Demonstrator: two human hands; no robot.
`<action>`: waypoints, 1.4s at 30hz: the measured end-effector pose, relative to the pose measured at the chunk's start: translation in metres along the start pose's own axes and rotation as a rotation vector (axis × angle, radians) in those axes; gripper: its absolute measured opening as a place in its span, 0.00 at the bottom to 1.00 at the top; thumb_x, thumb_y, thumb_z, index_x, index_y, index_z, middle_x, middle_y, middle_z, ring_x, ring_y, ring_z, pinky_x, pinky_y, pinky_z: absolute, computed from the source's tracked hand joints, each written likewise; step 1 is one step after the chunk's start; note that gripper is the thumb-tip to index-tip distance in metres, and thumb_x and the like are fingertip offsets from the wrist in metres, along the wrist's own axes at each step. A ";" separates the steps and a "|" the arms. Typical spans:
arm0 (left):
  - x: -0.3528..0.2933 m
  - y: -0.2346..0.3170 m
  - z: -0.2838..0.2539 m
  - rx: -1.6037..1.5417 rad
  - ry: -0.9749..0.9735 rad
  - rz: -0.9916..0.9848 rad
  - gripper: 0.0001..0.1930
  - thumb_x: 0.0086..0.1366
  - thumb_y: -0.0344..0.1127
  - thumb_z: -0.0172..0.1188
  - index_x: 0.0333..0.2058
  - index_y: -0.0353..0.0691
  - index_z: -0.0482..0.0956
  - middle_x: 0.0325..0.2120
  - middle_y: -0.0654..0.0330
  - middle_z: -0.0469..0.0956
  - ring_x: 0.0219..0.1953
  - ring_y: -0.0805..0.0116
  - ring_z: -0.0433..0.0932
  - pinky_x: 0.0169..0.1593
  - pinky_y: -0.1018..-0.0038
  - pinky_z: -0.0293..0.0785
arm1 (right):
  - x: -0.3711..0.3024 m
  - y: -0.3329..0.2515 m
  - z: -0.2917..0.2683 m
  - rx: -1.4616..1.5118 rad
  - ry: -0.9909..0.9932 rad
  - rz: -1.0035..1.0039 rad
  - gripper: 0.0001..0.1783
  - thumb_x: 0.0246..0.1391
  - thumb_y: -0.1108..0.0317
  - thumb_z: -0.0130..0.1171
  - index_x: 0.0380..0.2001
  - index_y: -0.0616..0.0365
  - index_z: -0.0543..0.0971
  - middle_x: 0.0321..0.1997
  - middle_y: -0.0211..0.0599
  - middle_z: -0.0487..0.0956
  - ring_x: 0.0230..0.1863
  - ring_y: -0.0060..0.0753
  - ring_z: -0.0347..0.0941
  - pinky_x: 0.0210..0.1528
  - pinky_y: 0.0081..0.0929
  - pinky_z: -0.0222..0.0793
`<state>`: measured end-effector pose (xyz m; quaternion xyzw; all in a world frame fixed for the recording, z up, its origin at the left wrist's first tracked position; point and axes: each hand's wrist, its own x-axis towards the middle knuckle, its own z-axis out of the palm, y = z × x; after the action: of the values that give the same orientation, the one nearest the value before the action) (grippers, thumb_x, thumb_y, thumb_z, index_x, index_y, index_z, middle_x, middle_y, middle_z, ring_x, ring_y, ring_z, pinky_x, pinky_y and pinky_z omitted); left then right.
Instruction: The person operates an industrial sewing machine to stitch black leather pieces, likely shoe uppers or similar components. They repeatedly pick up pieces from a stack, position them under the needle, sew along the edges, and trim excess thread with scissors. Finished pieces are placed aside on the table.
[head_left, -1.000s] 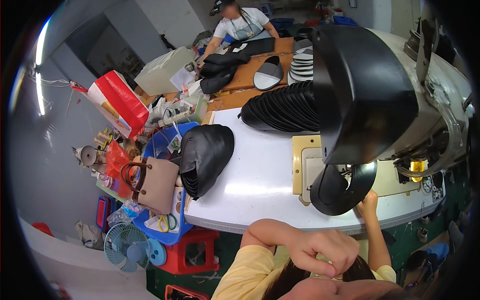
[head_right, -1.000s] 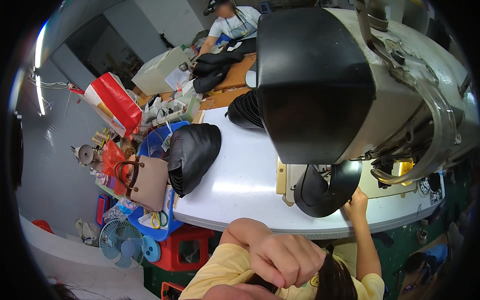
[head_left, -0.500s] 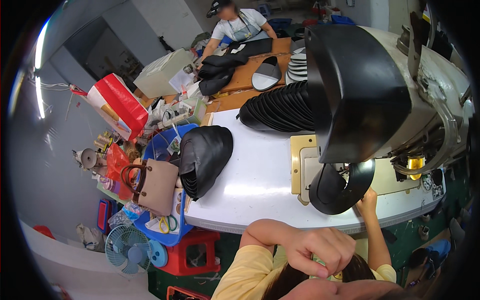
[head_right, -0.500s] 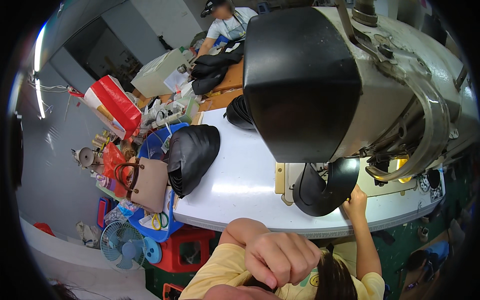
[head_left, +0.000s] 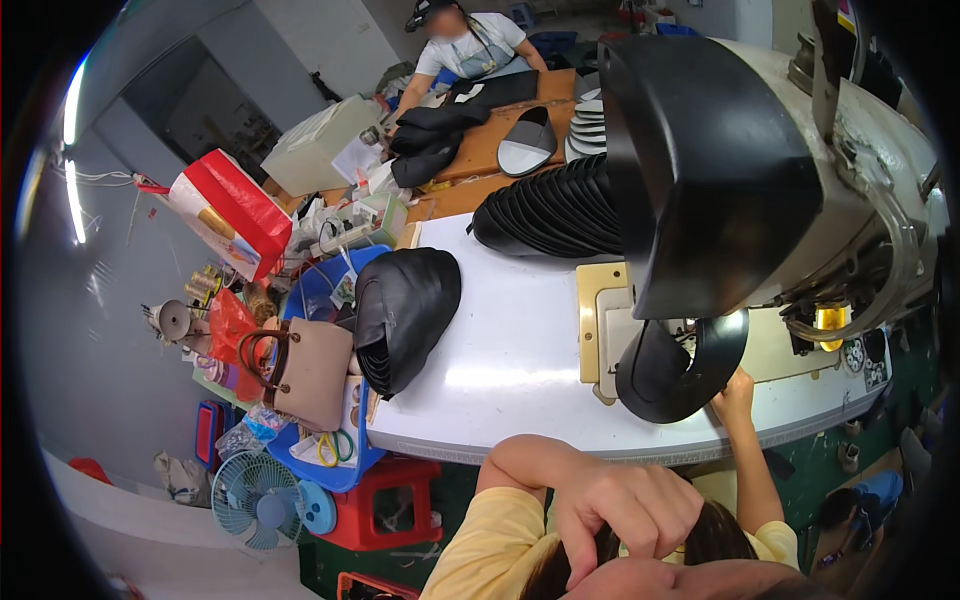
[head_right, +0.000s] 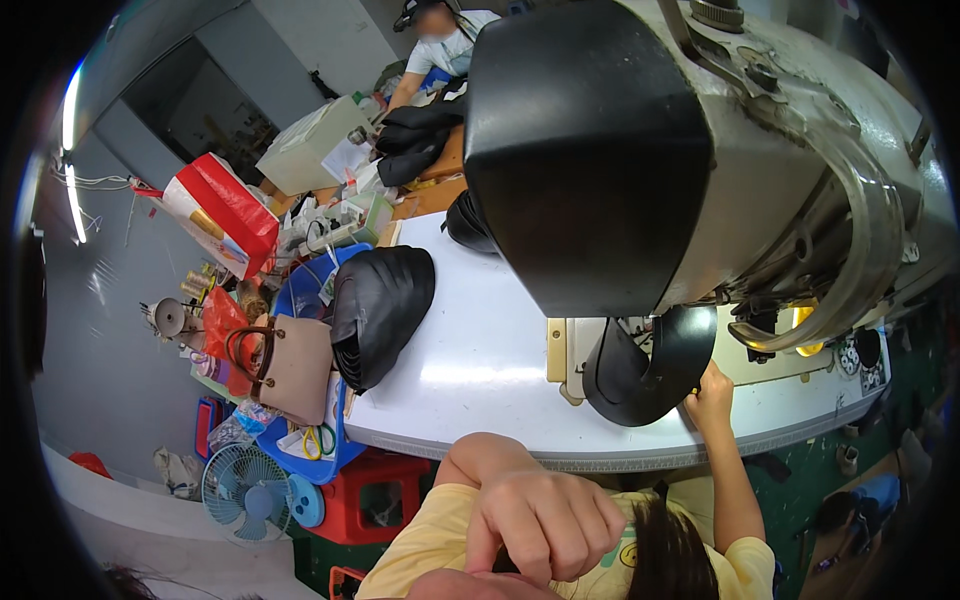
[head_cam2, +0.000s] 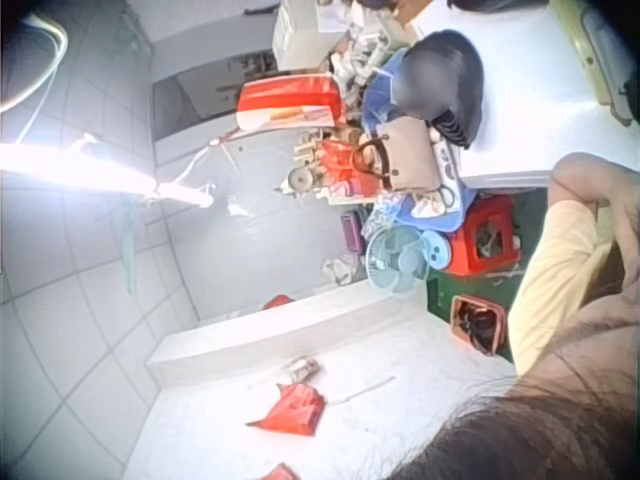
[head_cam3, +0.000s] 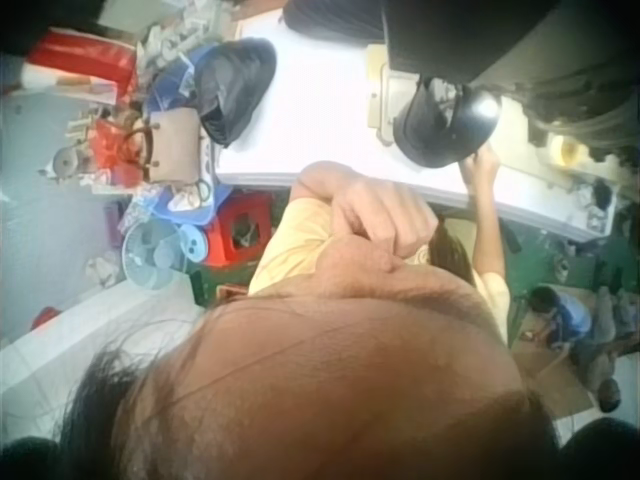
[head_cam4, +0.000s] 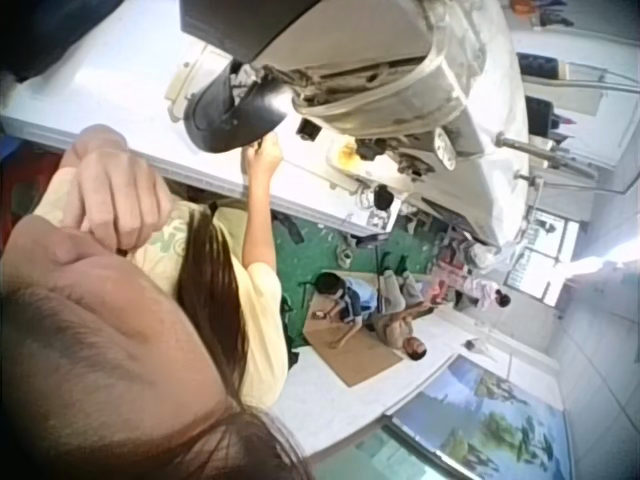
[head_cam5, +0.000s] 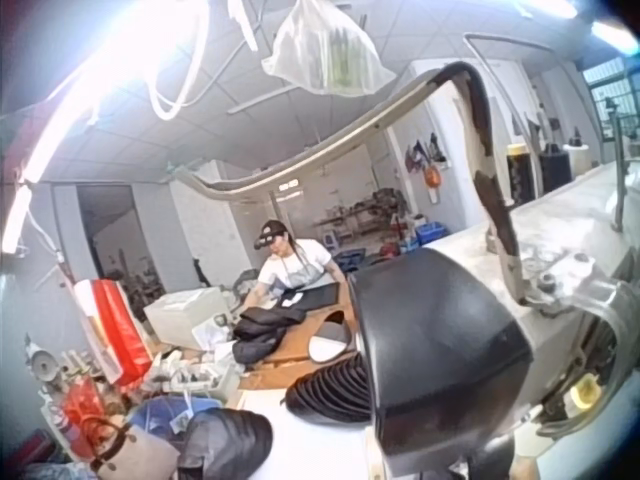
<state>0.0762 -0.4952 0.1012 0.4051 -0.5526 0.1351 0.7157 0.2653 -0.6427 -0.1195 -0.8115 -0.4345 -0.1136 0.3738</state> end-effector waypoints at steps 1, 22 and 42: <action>0.000 0.001 0.002 0.024 0.002 0.006 0.23 0.60 0.54 0.50 0.18 0.39 0.68 0.17 0.62 0.67 0.20 0.61 0.68 0.24 0.69 0.57 | 0.000 -0.001 0.001 0.005 0.010 0.016 0.16 0.28 0.80 0.52 0.30 0.64 0.74 0.28 0.49 0.74 0.27 0.52 0.72 0.27 0.37 0.68; -0.001 0.002 0.009 -0.002 0.020 0.017 0.20 0.65 0.42 0.43 0.16 0.37 0.60 0.17 0.56 0.64 0.18 0.56 0.63 0.24 0.66 0.54 | 0.002 -0.002 0.002 0.009 0.018 0.018 0.12 0.32 0.76 0.56 0.27 0.62 0.75 0.25 0.47 0.74 0.25 0.51 0.72 0.27 0.37 0.68; -0.050 -0.074 -0.046 1.744 0.574 -0.562 0.05 0.51 0.25 0.57 0.27 0.33 0.71 0.31 0.55 0.71 0.35 0.57 0.68 0.40 0.69 0.64 | 0.007 -0.060 -0.034 1.271 -0.158 0.377 0.15 0.51 0.65 0.57 0.40 0.64 0.74 0.35 0.28 0.74 0.30 0.15 0.67 0.31 0.15 0.64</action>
<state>0.1374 -0.4953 0.0213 0.8642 0.0561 0.4164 0.2767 0.2271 -0.6417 -0.0617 -0.5011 -0.2938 0.2917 0.7599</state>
